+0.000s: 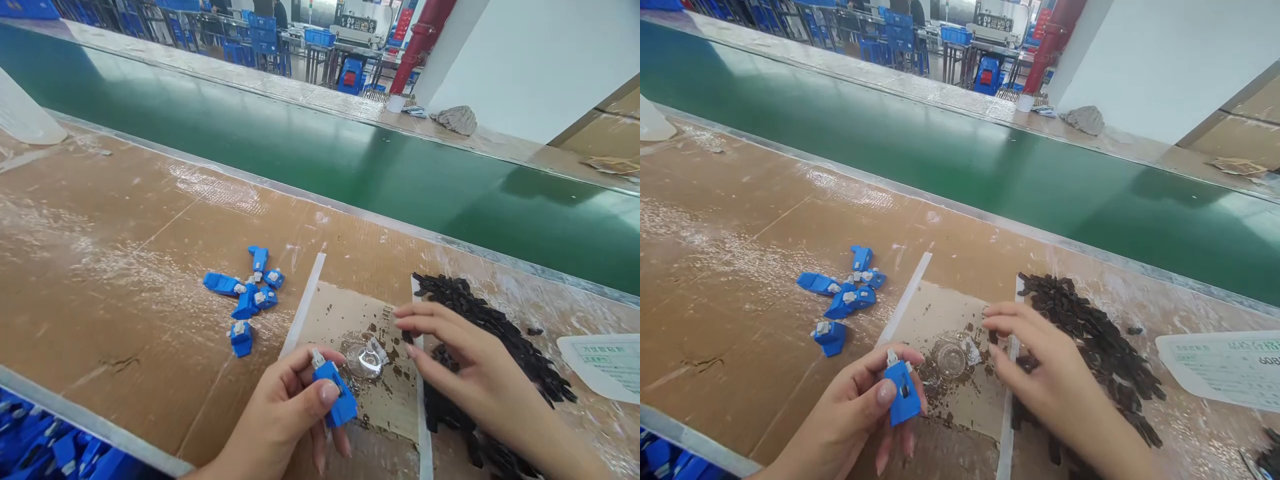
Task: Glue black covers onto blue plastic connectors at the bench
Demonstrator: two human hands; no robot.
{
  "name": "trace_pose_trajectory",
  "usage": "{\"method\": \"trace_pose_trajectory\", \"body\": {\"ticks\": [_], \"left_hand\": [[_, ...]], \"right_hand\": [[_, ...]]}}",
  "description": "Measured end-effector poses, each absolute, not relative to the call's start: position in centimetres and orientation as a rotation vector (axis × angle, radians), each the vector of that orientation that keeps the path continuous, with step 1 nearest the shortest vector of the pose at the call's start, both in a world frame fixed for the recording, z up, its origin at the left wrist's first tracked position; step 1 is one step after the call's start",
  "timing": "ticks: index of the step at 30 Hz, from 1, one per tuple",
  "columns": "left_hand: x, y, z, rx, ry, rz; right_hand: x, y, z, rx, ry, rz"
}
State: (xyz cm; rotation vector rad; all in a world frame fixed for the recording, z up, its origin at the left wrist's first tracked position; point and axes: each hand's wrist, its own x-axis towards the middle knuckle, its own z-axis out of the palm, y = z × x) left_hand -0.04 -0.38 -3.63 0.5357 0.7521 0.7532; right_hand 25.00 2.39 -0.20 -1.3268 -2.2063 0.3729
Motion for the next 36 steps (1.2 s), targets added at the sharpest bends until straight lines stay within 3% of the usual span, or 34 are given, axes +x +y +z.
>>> {"method": "trace_pose_trajectory", "body": {"ticks": [14, 25, 36], "left_hand": [[0.0, -1.3, -4.1, 0.603, 0.869, 0.712], [1.5, -1.5, -2.6, 0.628, 0.67, 0.706], [1.0, -1.2, -3.1, 0.618, 0.736, 0.816]], "right_hand": [[23.2, -0.1, -0.7, -1.211, -2.442, 0.236], [22.4, -1.4, 1.1, -1.299, -1.966, 0.697], [22.9, -0.1, -0.7, -1.334, -2.277, 0.402]]}}
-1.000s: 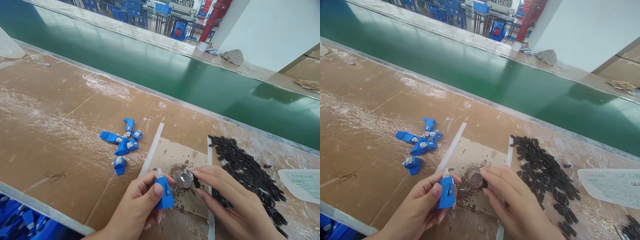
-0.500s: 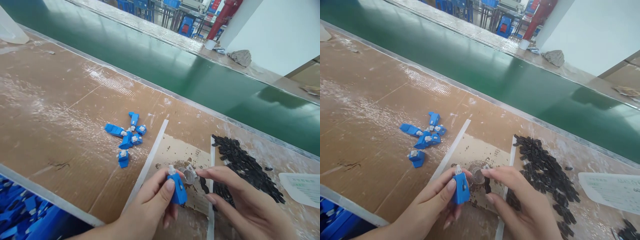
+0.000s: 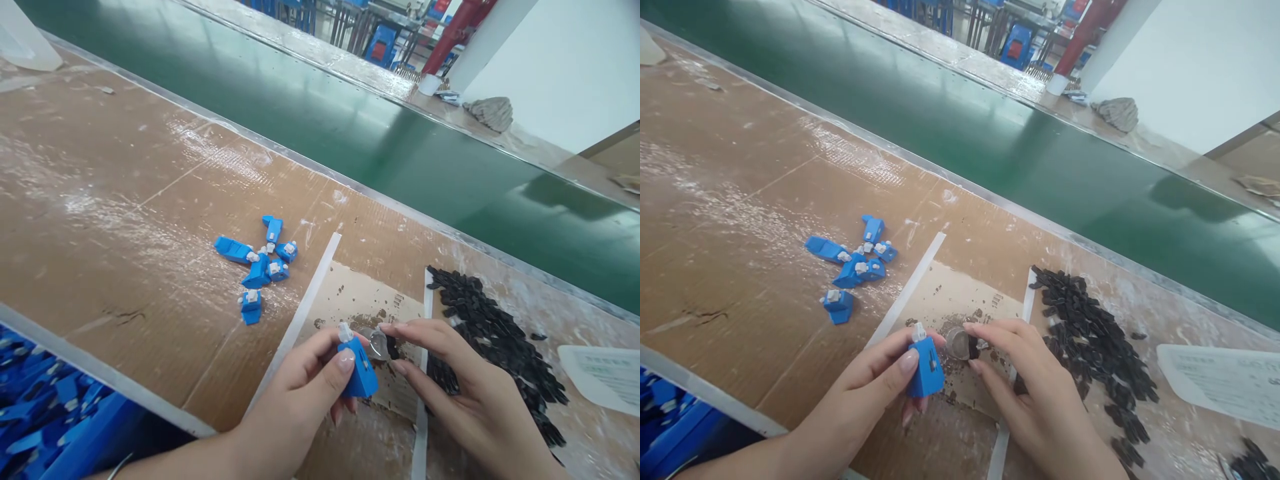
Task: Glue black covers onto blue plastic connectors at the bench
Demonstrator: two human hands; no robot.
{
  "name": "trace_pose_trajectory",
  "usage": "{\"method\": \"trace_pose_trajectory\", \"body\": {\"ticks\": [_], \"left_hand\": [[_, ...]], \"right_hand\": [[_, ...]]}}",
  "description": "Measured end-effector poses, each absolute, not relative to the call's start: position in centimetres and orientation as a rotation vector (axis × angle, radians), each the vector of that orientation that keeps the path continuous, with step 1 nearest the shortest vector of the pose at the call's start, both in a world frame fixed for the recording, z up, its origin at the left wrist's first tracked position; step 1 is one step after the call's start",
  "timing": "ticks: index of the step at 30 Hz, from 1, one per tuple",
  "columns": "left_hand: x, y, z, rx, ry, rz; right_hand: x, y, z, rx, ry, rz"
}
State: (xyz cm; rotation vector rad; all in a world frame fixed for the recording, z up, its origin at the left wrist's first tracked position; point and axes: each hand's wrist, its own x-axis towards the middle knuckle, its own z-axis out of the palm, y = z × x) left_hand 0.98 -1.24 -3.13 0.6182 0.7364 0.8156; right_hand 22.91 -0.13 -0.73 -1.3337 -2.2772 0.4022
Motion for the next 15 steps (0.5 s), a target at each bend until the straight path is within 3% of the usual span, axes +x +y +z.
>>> {"method": "trace_pose_trajectory", "body": {"ticks": [15], "left_hand": [[1.06, -1.19, -2.91, 0.671, 0.772, 0.802]], "right_hand": [[22.87, -0.14, 0.36, -1.182, -2.313, 0.347]]}}
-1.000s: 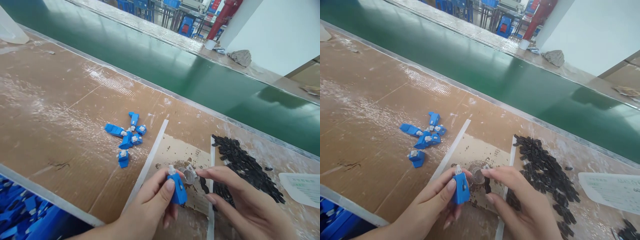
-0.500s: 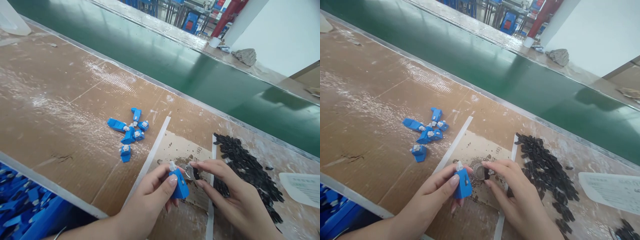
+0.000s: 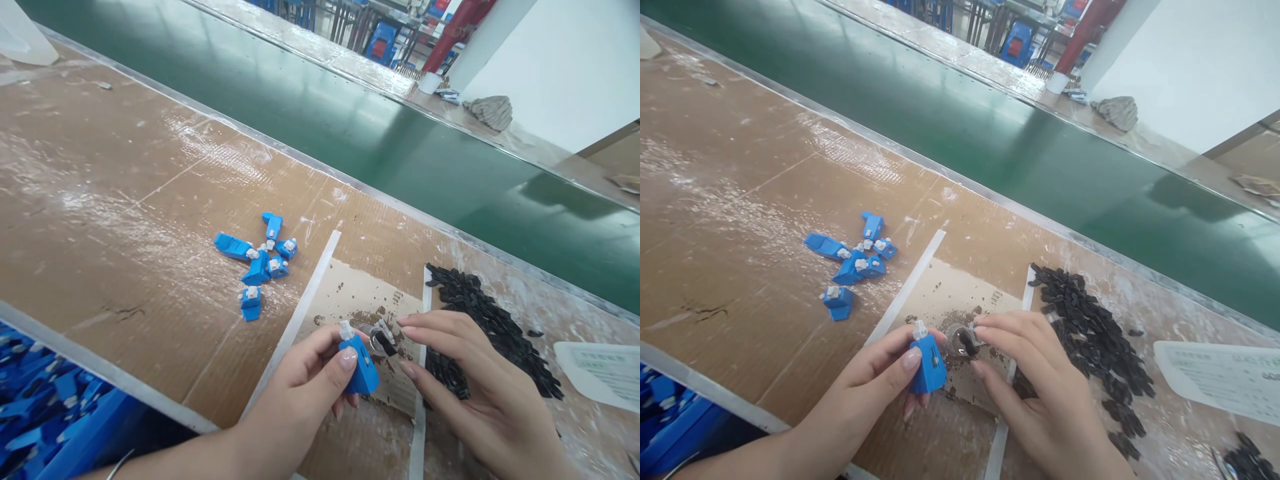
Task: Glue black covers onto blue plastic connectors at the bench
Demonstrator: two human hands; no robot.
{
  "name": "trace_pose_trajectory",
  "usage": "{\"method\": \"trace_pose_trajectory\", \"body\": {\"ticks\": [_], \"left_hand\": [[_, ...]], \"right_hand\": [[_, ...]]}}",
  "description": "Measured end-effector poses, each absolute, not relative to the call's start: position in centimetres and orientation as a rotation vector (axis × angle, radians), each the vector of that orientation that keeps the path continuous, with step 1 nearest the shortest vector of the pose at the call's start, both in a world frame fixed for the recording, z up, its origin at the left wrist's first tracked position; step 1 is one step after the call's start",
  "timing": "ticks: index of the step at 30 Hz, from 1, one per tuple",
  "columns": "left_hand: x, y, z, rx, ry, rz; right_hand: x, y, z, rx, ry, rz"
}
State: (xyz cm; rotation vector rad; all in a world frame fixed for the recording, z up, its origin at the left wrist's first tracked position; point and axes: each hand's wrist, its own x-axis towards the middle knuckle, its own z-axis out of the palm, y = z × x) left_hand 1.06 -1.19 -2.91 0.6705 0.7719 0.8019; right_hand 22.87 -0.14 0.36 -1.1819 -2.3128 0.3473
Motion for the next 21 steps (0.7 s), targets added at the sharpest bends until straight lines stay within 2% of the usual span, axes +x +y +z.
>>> {"method": "trace_pose_trajectory", "body": {"ticks": [9, 21], "left_hand": [[1.12, -1.36, -2.71, 0.651, 0.783, 0.811], [1.08, -1.29, -2.61, 0.641, 0.77, 0.814]], "right_hand": [[22.18, -0.22, 0.62, -1.156, -2.466, 0.068], [22.16, -0.91, 0.16, -1.174, -2.529, -0.047]]}}
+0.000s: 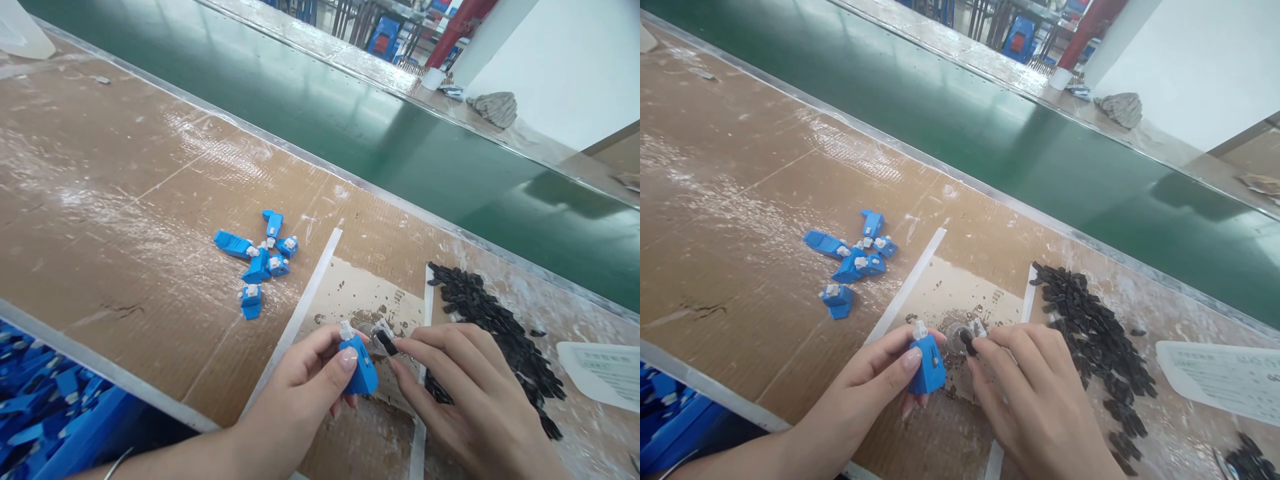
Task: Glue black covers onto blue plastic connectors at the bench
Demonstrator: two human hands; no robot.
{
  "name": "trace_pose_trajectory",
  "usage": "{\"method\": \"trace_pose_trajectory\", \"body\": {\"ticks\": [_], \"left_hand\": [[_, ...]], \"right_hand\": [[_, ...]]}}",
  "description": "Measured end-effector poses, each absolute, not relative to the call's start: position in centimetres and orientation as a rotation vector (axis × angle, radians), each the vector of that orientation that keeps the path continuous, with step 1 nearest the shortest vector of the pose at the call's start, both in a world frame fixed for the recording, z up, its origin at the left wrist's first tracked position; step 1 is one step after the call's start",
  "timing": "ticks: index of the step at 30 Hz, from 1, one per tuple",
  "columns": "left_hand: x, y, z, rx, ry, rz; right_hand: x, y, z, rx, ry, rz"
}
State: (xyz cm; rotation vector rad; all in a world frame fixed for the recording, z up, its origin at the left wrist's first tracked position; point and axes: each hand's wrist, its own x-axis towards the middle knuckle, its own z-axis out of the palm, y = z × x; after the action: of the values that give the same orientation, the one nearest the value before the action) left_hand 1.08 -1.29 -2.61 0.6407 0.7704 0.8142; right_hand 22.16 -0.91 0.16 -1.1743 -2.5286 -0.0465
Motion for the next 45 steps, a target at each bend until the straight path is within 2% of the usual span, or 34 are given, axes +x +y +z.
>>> {"method": "trace_pose_trajectory", "body": {"ticks": [36, 45], "left_hand": [[0.97, -1.46, -2.72, 0.634, 0.759, 0.786], [0.92, -1.38, -2.59, 0.63, 0.769, 0.779]], "right_hand": [[22.05, -1.61, 0.65, -1.144, -2.574, -0.242], [21.83, -0.77, 0.36, -1.184, -2.464, -0.099]]}}
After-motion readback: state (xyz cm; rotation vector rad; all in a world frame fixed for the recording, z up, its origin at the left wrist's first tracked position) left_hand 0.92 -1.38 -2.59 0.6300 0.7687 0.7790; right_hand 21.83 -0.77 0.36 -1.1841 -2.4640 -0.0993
